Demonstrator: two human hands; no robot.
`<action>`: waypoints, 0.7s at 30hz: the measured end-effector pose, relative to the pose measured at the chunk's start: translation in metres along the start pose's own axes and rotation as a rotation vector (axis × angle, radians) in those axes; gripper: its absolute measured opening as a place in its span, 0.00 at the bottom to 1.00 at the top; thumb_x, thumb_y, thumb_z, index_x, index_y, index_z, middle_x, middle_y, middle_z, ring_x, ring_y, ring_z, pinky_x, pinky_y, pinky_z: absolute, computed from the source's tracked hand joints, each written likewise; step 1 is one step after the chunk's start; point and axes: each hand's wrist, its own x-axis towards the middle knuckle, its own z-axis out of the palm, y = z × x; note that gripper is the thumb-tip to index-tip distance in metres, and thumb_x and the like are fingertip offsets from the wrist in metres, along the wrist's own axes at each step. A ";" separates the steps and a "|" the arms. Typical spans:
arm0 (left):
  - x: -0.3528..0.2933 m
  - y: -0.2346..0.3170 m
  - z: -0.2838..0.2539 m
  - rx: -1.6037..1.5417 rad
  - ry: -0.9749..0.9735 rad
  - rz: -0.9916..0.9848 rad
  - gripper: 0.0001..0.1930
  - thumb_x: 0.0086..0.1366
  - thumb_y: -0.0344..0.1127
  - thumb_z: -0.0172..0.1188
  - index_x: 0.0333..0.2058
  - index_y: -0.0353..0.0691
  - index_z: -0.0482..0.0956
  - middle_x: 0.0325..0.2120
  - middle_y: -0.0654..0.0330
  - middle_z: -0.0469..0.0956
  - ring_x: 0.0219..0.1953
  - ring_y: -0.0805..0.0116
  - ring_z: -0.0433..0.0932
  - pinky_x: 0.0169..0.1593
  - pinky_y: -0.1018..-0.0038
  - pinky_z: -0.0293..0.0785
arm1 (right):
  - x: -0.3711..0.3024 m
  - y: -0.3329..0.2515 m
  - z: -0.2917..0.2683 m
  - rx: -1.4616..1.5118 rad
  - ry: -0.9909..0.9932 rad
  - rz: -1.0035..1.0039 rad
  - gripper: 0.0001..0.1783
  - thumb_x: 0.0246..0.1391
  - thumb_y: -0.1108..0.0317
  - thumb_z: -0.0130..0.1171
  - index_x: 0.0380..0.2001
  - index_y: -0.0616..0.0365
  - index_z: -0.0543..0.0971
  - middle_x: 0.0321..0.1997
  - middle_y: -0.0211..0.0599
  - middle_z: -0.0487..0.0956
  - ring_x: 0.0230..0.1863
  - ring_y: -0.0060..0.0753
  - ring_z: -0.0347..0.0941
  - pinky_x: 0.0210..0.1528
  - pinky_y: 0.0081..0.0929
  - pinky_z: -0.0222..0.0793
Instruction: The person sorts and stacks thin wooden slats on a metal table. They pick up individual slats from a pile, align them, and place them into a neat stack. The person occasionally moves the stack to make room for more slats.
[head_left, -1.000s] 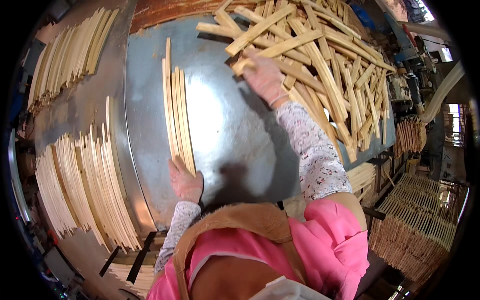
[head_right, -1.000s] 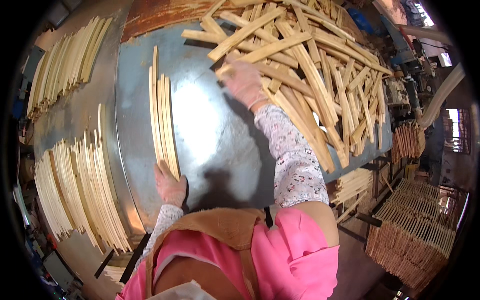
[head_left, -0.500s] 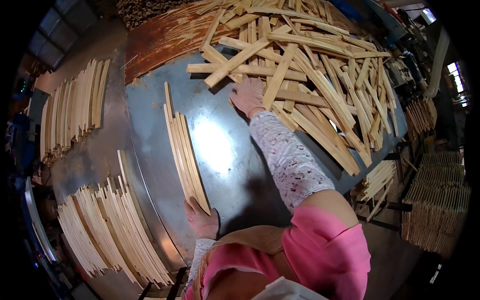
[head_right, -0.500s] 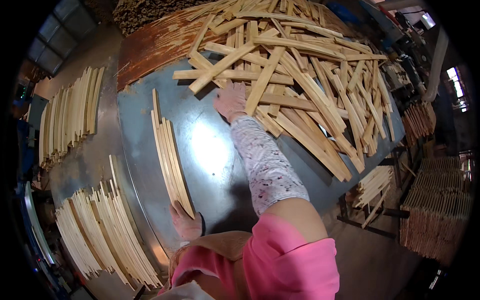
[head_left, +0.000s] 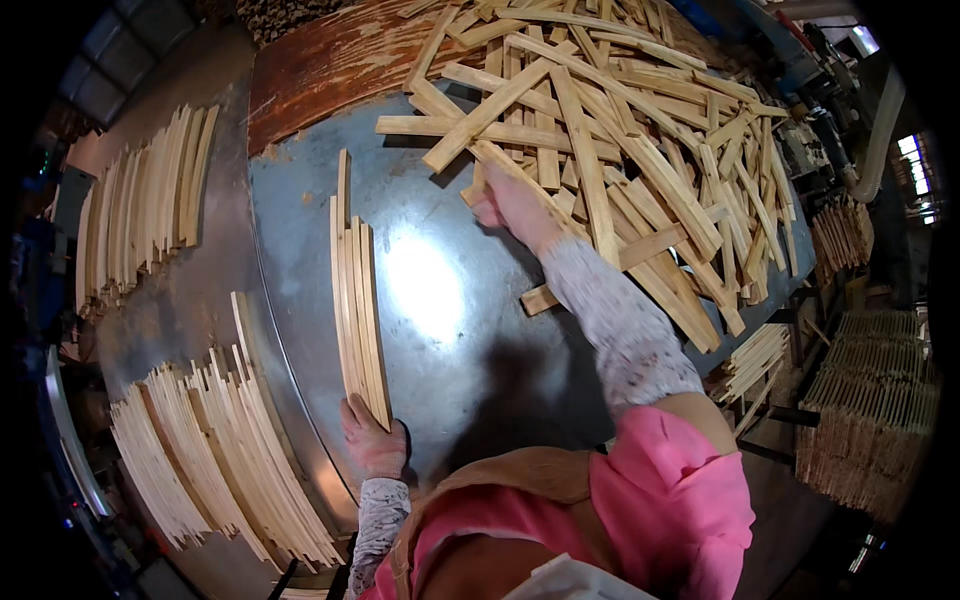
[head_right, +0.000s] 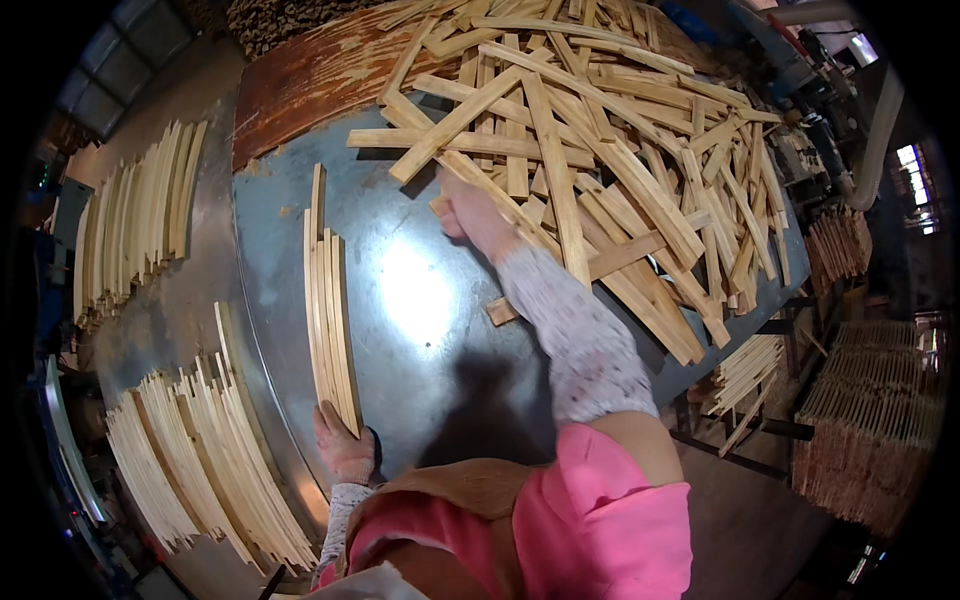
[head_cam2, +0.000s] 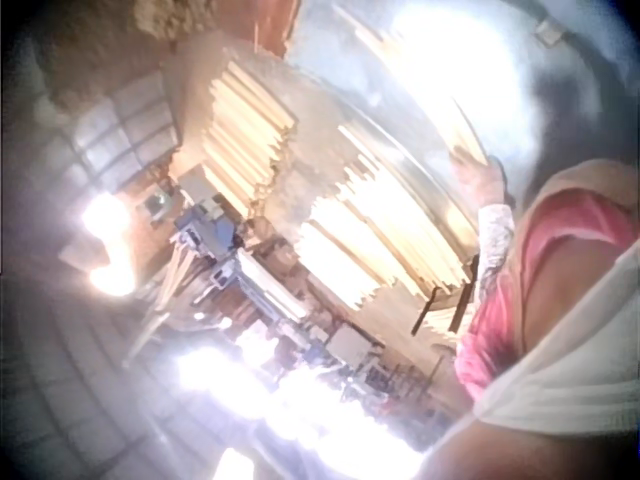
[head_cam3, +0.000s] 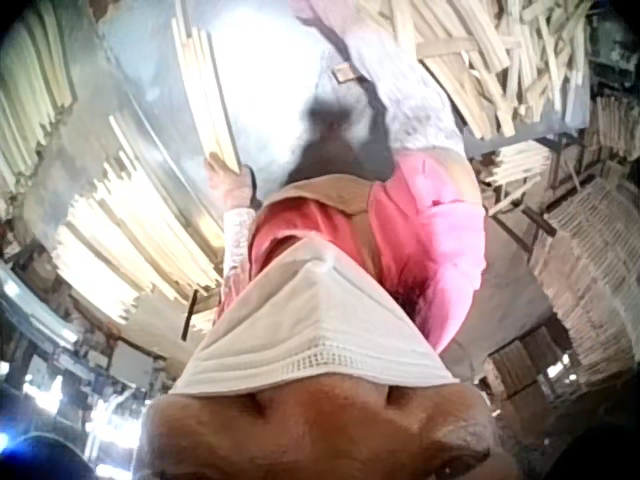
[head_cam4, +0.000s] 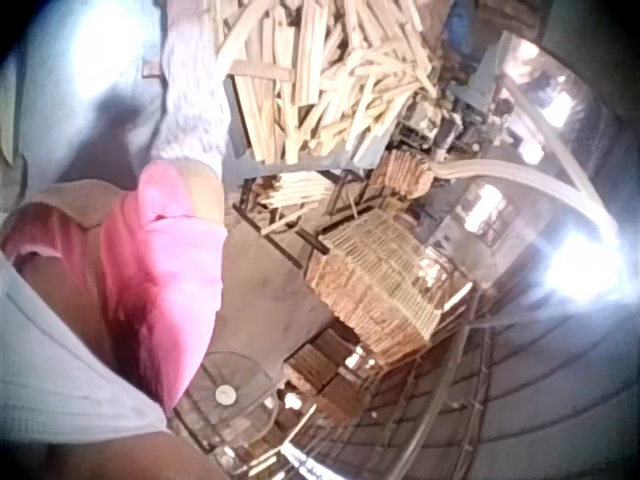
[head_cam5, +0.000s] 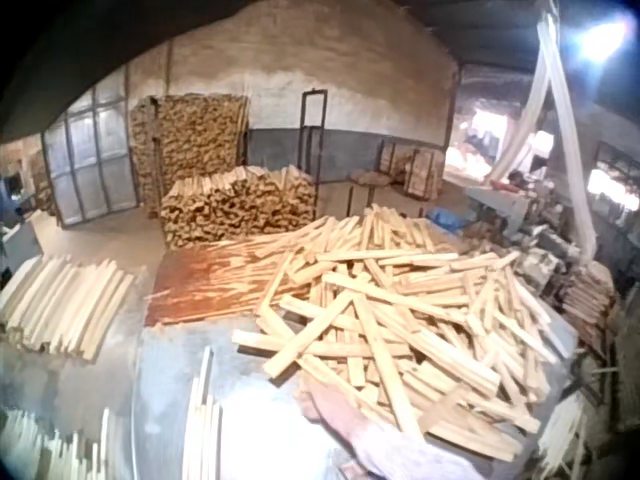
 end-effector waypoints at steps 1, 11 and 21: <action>-0.001 -0.005 0.005 0.002 0.014 0.023 0.53 0.57 0.42 0.70 0.78 0.36 0.53 0.76 0.40 0.57 0.73 0.35 0.64 0.71 0.50 0.67 | 0.030 -0.018 0.014 0.271 -0.018 0.147 0.25 0.70 0.47 0.57 0.48 0.62 0.80 0.30 0.41 0.81 0.29 0.34 0.79 0.29 0.32 0.75; 0.001 0.003 0.002 -0.070 -0.047 -0.025 0.52 0.58 0.42 0.72 0.77 0.35 0.54 0.76 0.39 0.57 0.74 0.37 0.62 0.75 0.50 0.63 | -0.058 0.089 0.075 -0.194 0.123 -0.185 0.20 0.60 0.59 0.66 0.52 0.57 0.80 0.41 0.50 0.85 0.44 0.47 0.84 0.46 0.43 0.80; -0.001 -0.021 -0.021 -0.441 -0.014 0.090 0.50 0.57 0.39 0.73 0.75 0.33 0.58 0.70 0.39 0.66 0.69 0.40 0.71 0.71 0.54 0.71 | -0.168 0.016 -0.029 -1.397 0.375 -0.448 0.32 0.59 0.60 0.62 0.67 0.52 0.76 0.52 0.50 0.81 0.55 0.56 0.78 0.58 0.51 0.73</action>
